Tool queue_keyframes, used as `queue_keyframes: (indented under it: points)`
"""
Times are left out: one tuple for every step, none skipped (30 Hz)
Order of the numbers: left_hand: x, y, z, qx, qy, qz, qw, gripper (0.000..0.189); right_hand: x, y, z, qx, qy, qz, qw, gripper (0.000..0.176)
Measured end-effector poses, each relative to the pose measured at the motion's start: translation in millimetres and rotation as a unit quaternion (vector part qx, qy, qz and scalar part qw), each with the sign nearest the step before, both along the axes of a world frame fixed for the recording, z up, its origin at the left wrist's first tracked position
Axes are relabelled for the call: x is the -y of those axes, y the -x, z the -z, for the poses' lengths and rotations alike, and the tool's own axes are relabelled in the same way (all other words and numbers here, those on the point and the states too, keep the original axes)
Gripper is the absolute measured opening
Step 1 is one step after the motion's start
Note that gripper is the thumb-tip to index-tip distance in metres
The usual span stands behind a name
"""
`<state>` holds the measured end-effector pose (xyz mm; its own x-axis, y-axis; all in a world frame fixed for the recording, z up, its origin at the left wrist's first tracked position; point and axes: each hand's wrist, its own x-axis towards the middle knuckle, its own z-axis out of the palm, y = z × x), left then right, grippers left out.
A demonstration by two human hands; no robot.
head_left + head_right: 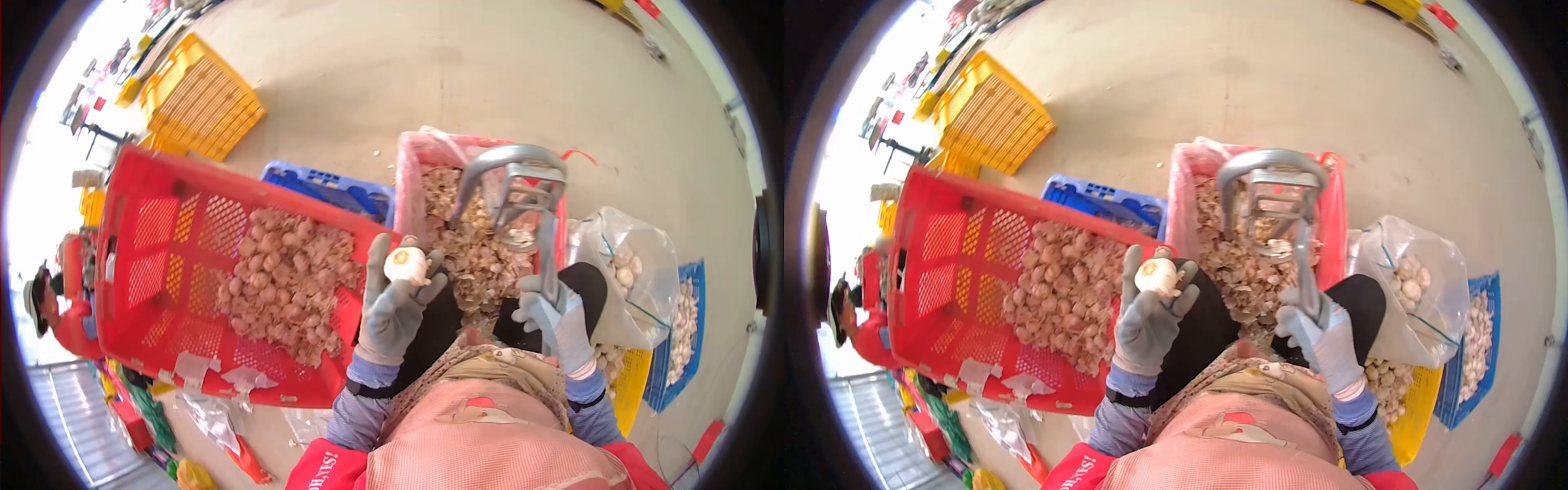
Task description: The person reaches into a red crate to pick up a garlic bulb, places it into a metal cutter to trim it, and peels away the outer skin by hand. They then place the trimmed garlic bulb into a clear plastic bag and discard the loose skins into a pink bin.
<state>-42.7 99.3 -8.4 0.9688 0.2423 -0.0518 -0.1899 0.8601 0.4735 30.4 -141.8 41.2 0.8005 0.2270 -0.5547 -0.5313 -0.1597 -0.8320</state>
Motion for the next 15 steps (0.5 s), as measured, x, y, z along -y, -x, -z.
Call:
queue_keyframes:
  points:
    - [10.2,-6.0,-5.9,-0.03,-0.011,0.016,0.999,0.067,2.9,-0.1,-4.1,-0.01,-0.018,-0.002,1.0,0.032]
    - [18.4,-11.5,-5.7,-0.048,-0.011,0.03,0.998,0.069,4.1,-0.6,-10.5,-0.019,-0.025,-0.007,0.999,0.031]
    - [25.9,-16.4,-1.8,-0.058,-0.024,0.039,0.997,0.07,4.9,-1.6,-16.8,-0.028,-0.033,-0.014,0.999,0.031]
    - [31.4,-19.2,5.8,-0.063,-0.032,0.054,0.996,0.072,5.9,-2.2,-21.5,-0.041,-0.042,-0.01,0.998,0.031]
    - [36.6,-21.1,12.5,-0.068,-0.04,0.068,0.995,0.074,6.8,-2.2,-25.3,-0.053,-0.051,-0.008,0.997,0.031]
    - [42.2,-23.1,15.3,-0.089,-0.059,0.077,0.991,0.074,7.8,-2.6,-27.1,-0.066,-0.061,-0.007,0.996,0.031]
    - [47.5,-24.9,17.5,-0.11,-0.079,0.086,0.987,0.074,8.6,-3.3,-27.5,-0.064,-0.06,-0.012,0.996,0.031]
    - [52.0,-27.5,18.9,-0.13,-0.1,0.094,0.982,0.074,9.5,-3.9,-27.5,-0.062,-0.06,-0.016,0.996,0.031]
    - [55.9,-31.2,17.7,-0.139,-0.108,0.107,0.979,0.075,10.5,-4.2,-27.2,-0.059,-0.06,-0.021,0.996,0.031]
    - [59.5,-35.1,14.0,-0.147,-0.117,0.12,0.975,0.076,11.8,-3.2,-24.0,-0.051,-0.062,-0.025,0.996,0.033]
    - [63.2,-38.9,10.3,-0.155,-0.126,0.133,0.971,0.079,14.0,-2.4,-20.2,-0.039,-0.058,-0.031,0.997,0.034]
    - [67.8,-42.4,7.7,-0.16,-0.108,0.129,0.973,0.078,15.8,-1.8,-16.7,-0.026,-0.054,-0.038,0.997,0.034]
    - [71.9,-45.3,5.6,-0.156,-0.109,0.122,0.974,0.076,17.0,-1.5,-15.1,-0.012,-0.049,-0.046,0.998,0.034]
    - [75.5,-47.4,3.8,-0.152,-0.111,0.115,0.975,0.074,17.8,-0.7,-14.9,-0.006,-0.048,-0.047,0.998,0.033]
    - [78.0,-48.0,2.2,-0.149,-0.113,0.107,0.977,0.073,18.1,0.7,-14.7,-0.001,-0.046,-0.047,0.998,0.032]
